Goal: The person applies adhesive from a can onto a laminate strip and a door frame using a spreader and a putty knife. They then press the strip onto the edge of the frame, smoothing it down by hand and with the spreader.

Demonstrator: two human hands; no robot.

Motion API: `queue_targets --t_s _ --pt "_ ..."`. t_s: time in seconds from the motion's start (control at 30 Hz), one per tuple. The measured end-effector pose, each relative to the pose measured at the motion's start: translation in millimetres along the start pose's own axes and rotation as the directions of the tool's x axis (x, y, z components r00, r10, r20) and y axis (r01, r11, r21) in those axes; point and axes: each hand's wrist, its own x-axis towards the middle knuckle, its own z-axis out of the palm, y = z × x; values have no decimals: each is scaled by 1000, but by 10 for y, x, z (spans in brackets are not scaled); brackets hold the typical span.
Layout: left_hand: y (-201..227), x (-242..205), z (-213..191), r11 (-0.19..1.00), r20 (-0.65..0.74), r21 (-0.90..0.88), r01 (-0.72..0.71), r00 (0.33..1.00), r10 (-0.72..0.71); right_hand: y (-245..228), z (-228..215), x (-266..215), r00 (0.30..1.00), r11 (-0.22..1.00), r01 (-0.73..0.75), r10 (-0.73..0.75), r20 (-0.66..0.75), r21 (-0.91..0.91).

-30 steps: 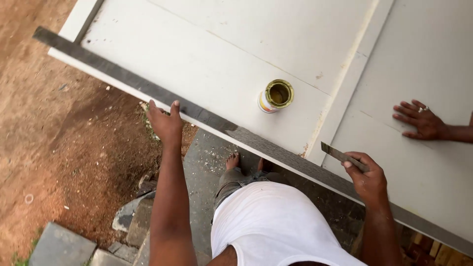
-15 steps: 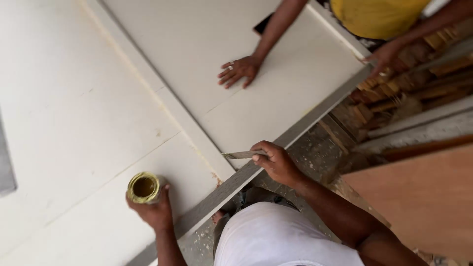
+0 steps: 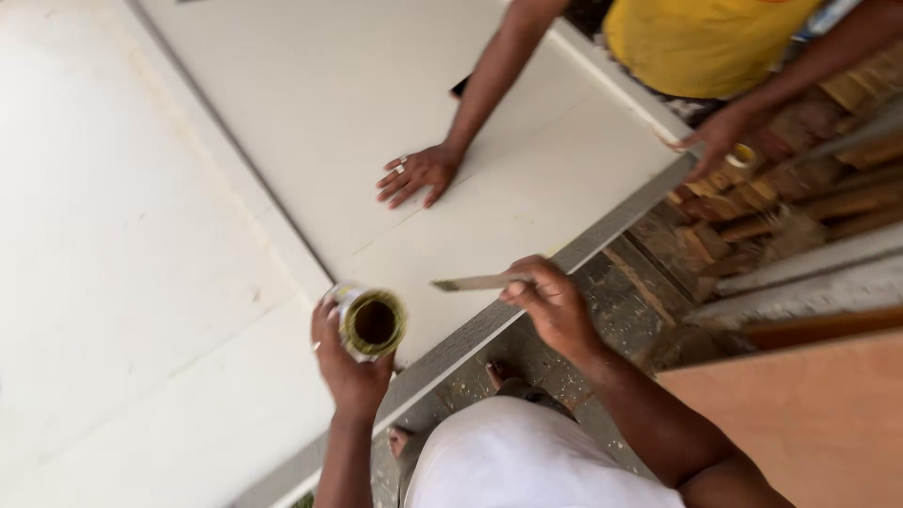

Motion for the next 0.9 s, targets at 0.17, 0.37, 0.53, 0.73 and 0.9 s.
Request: queue_targets --t_s 0.17,0.37,0.53,0.73,0.9 --pt "567 125 489 995 -79 42 -93 992 96 -415 -656 321 958 949 237 -264 115 207" --pt "1178 161 730 985 -162 90 -151 973 164 -980 -950 503 881 915 403 -387 273 -2" --pt "1391 52 749 983 -142 163 -81 984 105 -1232 -829 600 654 564 752 -572 495 -341" --pt "1454 -21 690 985 -153 168 -50 985 76 -1287 -555 693 454 361 891 -659 600 -277" --pt "1419 -83 578 994 -195 102 -44 979 64 -1373 -328 707 433 298 901 -606 667 -314"
